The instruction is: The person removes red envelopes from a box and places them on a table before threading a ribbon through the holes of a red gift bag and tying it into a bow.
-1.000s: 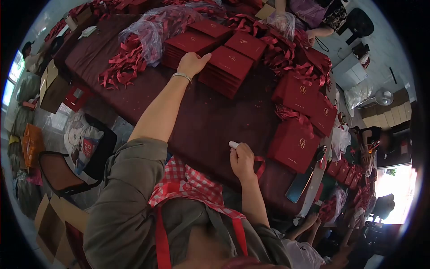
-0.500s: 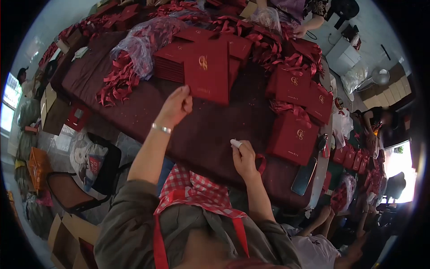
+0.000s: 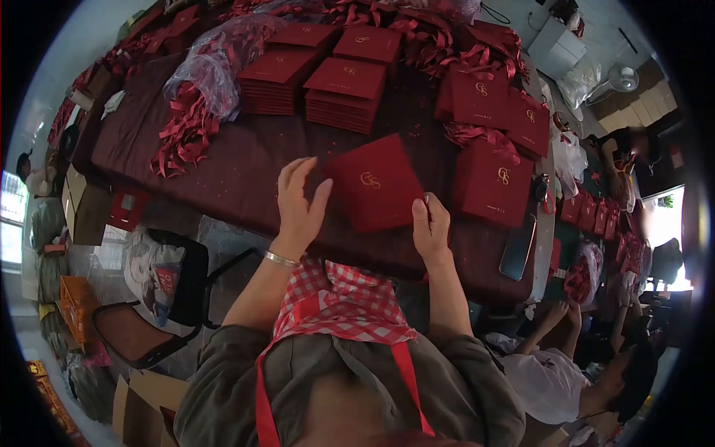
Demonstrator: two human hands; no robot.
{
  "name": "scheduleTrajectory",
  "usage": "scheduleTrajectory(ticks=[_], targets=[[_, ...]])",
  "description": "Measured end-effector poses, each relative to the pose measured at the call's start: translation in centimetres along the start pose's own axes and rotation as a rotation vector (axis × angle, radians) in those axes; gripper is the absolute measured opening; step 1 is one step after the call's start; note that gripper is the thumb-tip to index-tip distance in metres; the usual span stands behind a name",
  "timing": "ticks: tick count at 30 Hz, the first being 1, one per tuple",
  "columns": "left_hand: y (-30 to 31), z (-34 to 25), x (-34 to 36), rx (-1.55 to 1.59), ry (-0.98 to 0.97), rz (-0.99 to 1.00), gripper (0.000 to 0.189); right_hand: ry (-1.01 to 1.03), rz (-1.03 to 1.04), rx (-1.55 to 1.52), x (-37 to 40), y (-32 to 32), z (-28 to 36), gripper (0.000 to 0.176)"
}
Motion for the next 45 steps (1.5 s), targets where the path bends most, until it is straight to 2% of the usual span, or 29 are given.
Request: scheduleTrajectory(ticks=[1,3,5,7,11,13,14,16,17,19,20,22,25,28,32,34,35,42,45], targets=[[-0.3,-0.8,-1.0,0.002,0.0,0.007,0.041,0.021,0.047,0.021,0.1,0.0,-0.1,0.021],[-1.3,-2.8,-2.6,-0.07,-0.243,0.095,0.041,0.092,0.009,0.03,-0.3,-0.5,1.0,0.028],[-2.1,-3.2,-2.8,-0.095,-0.276,0.151,0.044,0.162,-0.027,0.042,-0.5,-0.5,1.5,0.034],[-2.8,-3.5,-2.4,-0.128,-0.269,0.152,0.042,0.064,-0.047,0.081,-0.5,-0.1,1.3,0.025],[-3.2,-4.2,-1.4,-0.231,-0.347,0.055,0.036,-0.059,-0.031,0.146,-0.5,0.1,-0.4,0.025],[-3.2,-3.3,-1.2,-0.028,-0.285,0.111,0.024,-0.069,-0.018,0.166,-0.8,0.1,-0.8,0.024],[-3.0,-3.1,-1.4,-0.032,-0.28,0.116,0.024,-0.075,-0.015,0.162,-0.9,0.1,-0.7,0.024],[-3.3,-1.7,-2.3,0.402,0.244,0.32,0.013,-0.228,0.115,0.167,-1.2,0.2,-0.6,0.02],[-3.5,-0.8,-2.5,0.643,0.456,0.429,0.011,-0.232,0.117,0.165,-1.5,0.0,-0.7,0.02],[-4.0,1.0,-2.2,0.685,0.538,0.439,0.011,0.02,-0.068,0.291,-2.0,-0.3,-0.3,0.014],[-4.3,1.8,-1.7,0.728,0.617,0.446,0.011,0.015,-0.066,0.29,-2.1,-0.4,-0.1,0.014],[-4.8,2.9,-0.6,0.651,0.662,0.416,0.01,0.255,-0.229,0.568,-2.6,-0.1,1.1,0.018],[-5.5,4.1,0.7,0.589,0.749,0.389,0.008,0.355,-0.091,0.372,-2.5,-1.7,2.8,0.019],[-5.7,5.1,0.7,0.653,0.83,0.417,0.007,0.314,0.09,0.162,-1.8,-4.9,3.0,0.016],[-4.8,5.7,1.0,0.831,0.859,0.443,0.006,0.205,0.124,0.086,-0.9,-6.9,0.8,0.016],[-4.4,6.1,0.9,0.893,0.887,0.506,0.007,-0.122,0.141,-0.071,-0.7,-6.9,-0.1,0.017],[-4.4,6.3,0.8,0.961,0.906,0.568,0.008,-0.15,0.171,-0.072,-0.7,-6.7,-0.1,0.018],[-4.5,6.9,0.4,1.033,0.909,0.679,0.014,-0.077,0.168,-0.069,-1.0,-6.6,-0.5,0.016],[-4.4,6.6,0.2,1.004,0.903,0.675,0.014,0.031,0.161,0.044,-1.3,-6.5,0.0,0.013]])
Point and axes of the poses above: each hand's wrist, its own x-axis away from the middle knuckle, its own y-axis out of the back of the hand, z = x × y, the point moved 2 cm from there along -x, towards the middle knuckle, and after that the axes turned 6 degrees about x, right-handed, at the moved point
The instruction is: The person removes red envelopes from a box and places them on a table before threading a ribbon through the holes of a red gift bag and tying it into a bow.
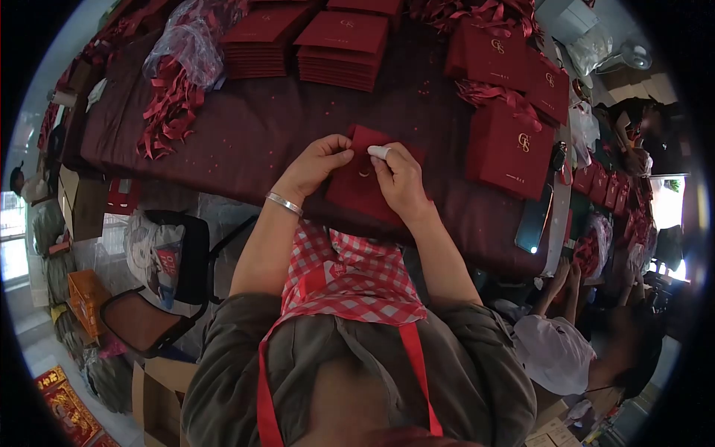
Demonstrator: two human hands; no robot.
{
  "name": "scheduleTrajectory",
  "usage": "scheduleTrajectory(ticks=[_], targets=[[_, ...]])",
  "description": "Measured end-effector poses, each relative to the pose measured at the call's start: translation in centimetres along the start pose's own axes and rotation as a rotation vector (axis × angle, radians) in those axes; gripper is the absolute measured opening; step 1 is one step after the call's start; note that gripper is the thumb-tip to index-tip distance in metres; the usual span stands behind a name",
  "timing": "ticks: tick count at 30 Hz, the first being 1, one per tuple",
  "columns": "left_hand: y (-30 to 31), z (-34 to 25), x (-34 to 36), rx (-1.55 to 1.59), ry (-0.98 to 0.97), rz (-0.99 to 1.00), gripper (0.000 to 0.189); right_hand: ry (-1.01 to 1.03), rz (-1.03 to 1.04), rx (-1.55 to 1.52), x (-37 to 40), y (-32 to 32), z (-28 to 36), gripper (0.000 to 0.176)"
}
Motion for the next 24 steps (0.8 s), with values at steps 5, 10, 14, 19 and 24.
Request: scheduleTrajectory(ticks=[5,10,14,19,24], targets=[[-0.2,-0.1,0.1,0.07,0.007,-0.061,0.013,0.075,-0.088,0.012,-0.3,-0.7,-0.1,0.009],[-0.2,0.1,0.2,0.024,-0.035,-0.088,0.014,0.097,-0.075,0.02,-0.9,-1.2,0.6,0.008],[-0.5,0.2,0.2,-0.015,-0.042,-0.127,0.02,0.112,-0.036,0.056,-1.6,-1.4,0.6,0.007],[-0.5,0.6,0.3,-0.072,-0.082,-0.122,0.024,-0.264,0.19,-0.135,-2.3,-0.8,0.9,0.011],[-1.2,0.7,0.3,-0.193,-0.145,-0.14,0.025,-0.424,0.342,-0.198,-4.0,-0.6,0.8,0.012]])
Point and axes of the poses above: each hand's wrist, its own x-axis away from the middle knuckle, its own y-axis out of the back of the hand, z = x × y, the point moved 2 cm from there along -x, towards the middle knuckle, and after that the axes turned 6 degrees about x, right-handed, at the moved point
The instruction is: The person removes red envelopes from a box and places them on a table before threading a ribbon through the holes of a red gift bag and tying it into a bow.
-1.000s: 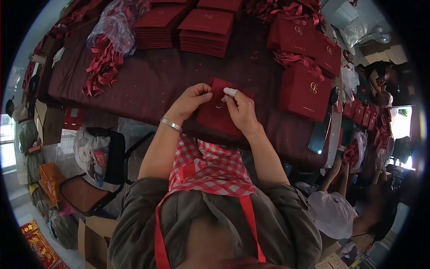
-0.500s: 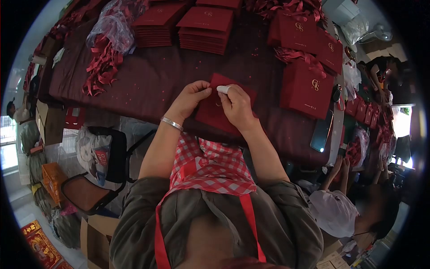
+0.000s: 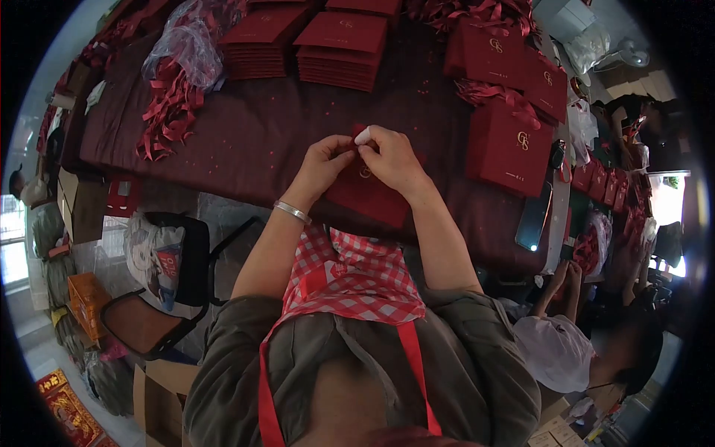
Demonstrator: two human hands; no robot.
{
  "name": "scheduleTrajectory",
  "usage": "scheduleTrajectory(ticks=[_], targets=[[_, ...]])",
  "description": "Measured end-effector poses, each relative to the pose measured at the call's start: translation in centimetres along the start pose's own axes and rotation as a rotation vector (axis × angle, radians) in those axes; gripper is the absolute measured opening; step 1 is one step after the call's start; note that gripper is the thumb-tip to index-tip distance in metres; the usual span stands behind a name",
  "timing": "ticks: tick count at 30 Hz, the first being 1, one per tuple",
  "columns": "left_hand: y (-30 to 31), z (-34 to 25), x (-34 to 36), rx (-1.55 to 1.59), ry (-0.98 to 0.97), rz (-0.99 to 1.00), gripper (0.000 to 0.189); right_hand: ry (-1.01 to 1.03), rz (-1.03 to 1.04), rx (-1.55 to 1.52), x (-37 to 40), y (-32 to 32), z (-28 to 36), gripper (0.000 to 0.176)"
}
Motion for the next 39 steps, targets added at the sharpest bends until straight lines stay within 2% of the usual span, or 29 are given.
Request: scheduleTrajectory(ticks=[2,3,5,9,12,14,15,17,18,21,24,31,33,34,36,39], targets=[[-0.4,-0.3,0.0,-0.074,-0.041,-0.067,0.025,0.264,-0.066,0.413,-0.7,-0.7,0.4,0.012],[-0.6,-0.2,0.0,-0.077,-0.044,-0.064,0.025,0.266,-0.07,0.413,-0.8,-1.2,0.5,0.012],[-0.7,0.0,0.1,-0.11,-0.132,-0.103,0.025,0.377,-0.17,0.756,-0.4,-2.1,1.1,0.015],[-0.6,0.2,0.2,-0.112,-0.1,-0.144,0.026,0.35,-0.194,0.742,0.2,-2.4,1.0,0.017],[-0.7,0.2,0.1,-0.165,-0.125,-0.19,0.027,0.242,-0.248,0.571,0.8,-0.7,0.3,0.014],[-0.8,0.1,0.3,-0.065,-0.064,-0.203,0.029,0.383,-0.254,0.515,1.2,-0.2,-0.7,0.009],[-0.4,-0.1,0.2,-0.063,-0.064,-0.2,0.029,0.381,-0.255,0.518,1.3,-0.2,-1.2,0.009],[0.4,-0.7,-0.2,0.336,0.135,-0.074,0.027,0.413,-0.284,0.402,1.5,-0.1,-1.4,0.005],[0.3,-0.8,-0.3,0.284,0.166,-0.041,0.027,0.415,-0.284,0.401,1.4,-0.2,-1.6,0.005],[0.9,0.2,-0.5,0.107,0.125,-0.026,0.025,0.451,-0.237,0.447,0.7,-0.9,-1.8,0.007],[1.1,0.6,-0.8,0.108,0.124,-0.053,0.021,0.475,-0.244,0.498,0.6,-1.2,-1.7,0.01],[0.6,0.7,-1.1,0.008,0.028,-0.099,0.016,0.328,-0.238,0.468,1.8,0.0,-2.5,0.016],[1.3,0.3,-1.4,-0.302,-0.102,-0.149,0.015,0.278,-0.209,0.437,2.1,0.5,-2.7,0.018],[1.4,-0.1,-1.5,-0.302,-0.103,-0.143,0.015,0.241,-0.154,0.45,1.9,0.8,-2.8,0.019],[2.5,-1.7,-1.0,-0.073,-0.023,-0.397,0.015,0.204,-0.1,0.46,1.5,1.4,-2.9,0.02],[5.9,-3.9,-1.0,-0.036,-0.135,-0.497,0.015,0.121,-0.007,0.443,1.3,1.6,-3.1,0.023]])
Point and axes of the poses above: each hand's wrist, its own x-axis away from the middle knuckle, its own y-axis out of the back of the hand, z = x × y, the point moved 2 cm from there along -x, towards the middle knuckle, and after that the axes turned 6 degrees about x, right-handed, at the moved point
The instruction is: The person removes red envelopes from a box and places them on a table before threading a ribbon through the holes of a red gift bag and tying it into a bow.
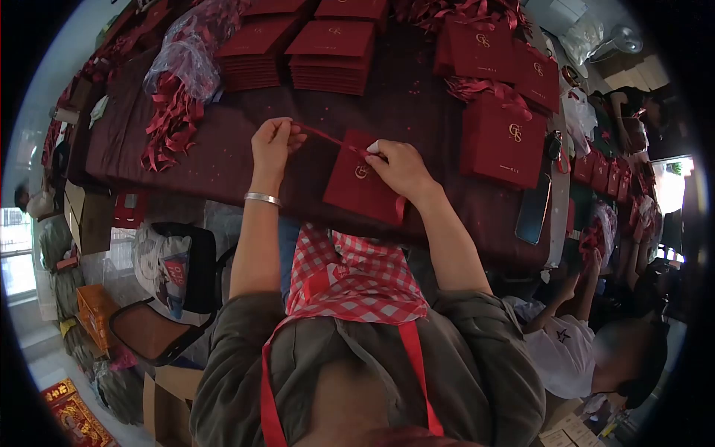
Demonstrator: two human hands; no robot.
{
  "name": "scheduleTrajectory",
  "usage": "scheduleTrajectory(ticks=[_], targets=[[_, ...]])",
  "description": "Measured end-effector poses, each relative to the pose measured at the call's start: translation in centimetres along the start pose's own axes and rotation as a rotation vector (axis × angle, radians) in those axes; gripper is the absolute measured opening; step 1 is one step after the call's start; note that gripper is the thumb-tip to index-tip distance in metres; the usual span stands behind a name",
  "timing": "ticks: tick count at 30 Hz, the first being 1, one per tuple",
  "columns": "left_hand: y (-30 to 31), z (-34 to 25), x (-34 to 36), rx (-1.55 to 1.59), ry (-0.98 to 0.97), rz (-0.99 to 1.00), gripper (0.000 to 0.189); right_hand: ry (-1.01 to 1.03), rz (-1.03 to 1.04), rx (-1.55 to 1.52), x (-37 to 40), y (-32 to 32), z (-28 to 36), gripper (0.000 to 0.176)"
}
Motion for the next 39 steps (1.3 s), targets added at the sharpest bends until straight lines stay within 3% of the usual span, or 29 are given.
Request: scheduleTrajectory(ticks=[2,4,5,7,10,12,16,18,23,27,30,32,33,35,36,38,39], targets=[[0.4,0.2,-0.4,0.009,0.05,0.011,0.016,-0.021,0.004,-0.009,-0.2,-0.1,0.0,0.025],[-0.1,0.4,0.1,-0.519,-0.663,-0.165,0.023,-0.047,0.019,-0.094,-0.3,0.3,0.0,0.025],[-1.2,-1.2,2.0,-0.558,-0.66,-0.164,0.028,-0.077,0.031,-0.173,-0.2,0.5,-0.2,0.025],[-3.6,-1.9,5.3,-0.416,-0.508,-0.01,0.02,-0.116,0.069,-0.278,-0.4,0.4,-1.2,0.025],[-7.3,-1.0,10.8,-0.808,-0.526,0.41,0.026,-0.106,0.097,-0.324,-0.8,0.5,-1.9,0.025],[-9.1,1.3,13.3,-0.947,-0.68,0.423,0.029,-0.061,0.092,-0.272,-0.9,0.3,-2.0,0.024],[-10.1,2.4,14.2,-0.973,-0.707,0.393,0.02,-0.022,0.041,-0.293,-1.1,0.0,-2.3,0.023],[-9.8,2.2,13.7,-0.913,-0.63,0.473,0.018,0.017,0.008,-0.308,-1.4,0.0,-2.8,0.023],[-7.8,1.1,12.7,-0.813,-0.506,0.481,0.015,-0.22,0.194,-0.563,-1.6,0.6,-1.7,0.026],[-5.5,0.4,12.6,-0.718,-0.458,0.482,0.011,-0.055,0.174,-0.422,-1.8,0.1,-2.5,0.026],[-3.7,-0.3,12.3,-0.689,-0.387,0.492,0.014,-0.086,0.107,-0.422,-1.4,0.1,-2.1,0.026],[-3.6,-0.5,12.2,-0.65,-0.388,0.456,0.015,-0.089,-0.093,-0.375,-1.0,0.5,-1.5,0.025],[-3.5,-0.8,12.1,-0.612,-0.394,0.421,0.017,-0.084,-0.09,-0.374,-0.7,0.6,-1.0,0.025],[-3.5,-1.1,12.0,-0.575,-0.283,0.409,0.016,0.304,-0.584,0.156,1.2,2.2,1.5,0.025],[-3.5,-1.0,12.0,-0.538,-0.168,0.405,0.015,0.307,-0.579,0.154,2.3,2.7,2.8,0.025],[-3.6,-0.4,11.6,-0.52,-0.165,0.419,0.015,0.38,-0.411,-0.05,4.5,3.7,6.2,0.025],[-3.7,-0.2,11.4,-0.503,-0.172,0.436,0.015,0.385,-0.349,-0.008,5.2,3.0,6.7,0.026]])
Point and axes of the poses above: each hand's wrist, its own x-axis away from the middle knuckle, its own y-axis out of the back of the hand, z = x × y, the point moved 2 cm from there along -x, towards the middle knuckle, and after that the axes turned 6 degrees about x, right-handed, at the moved point
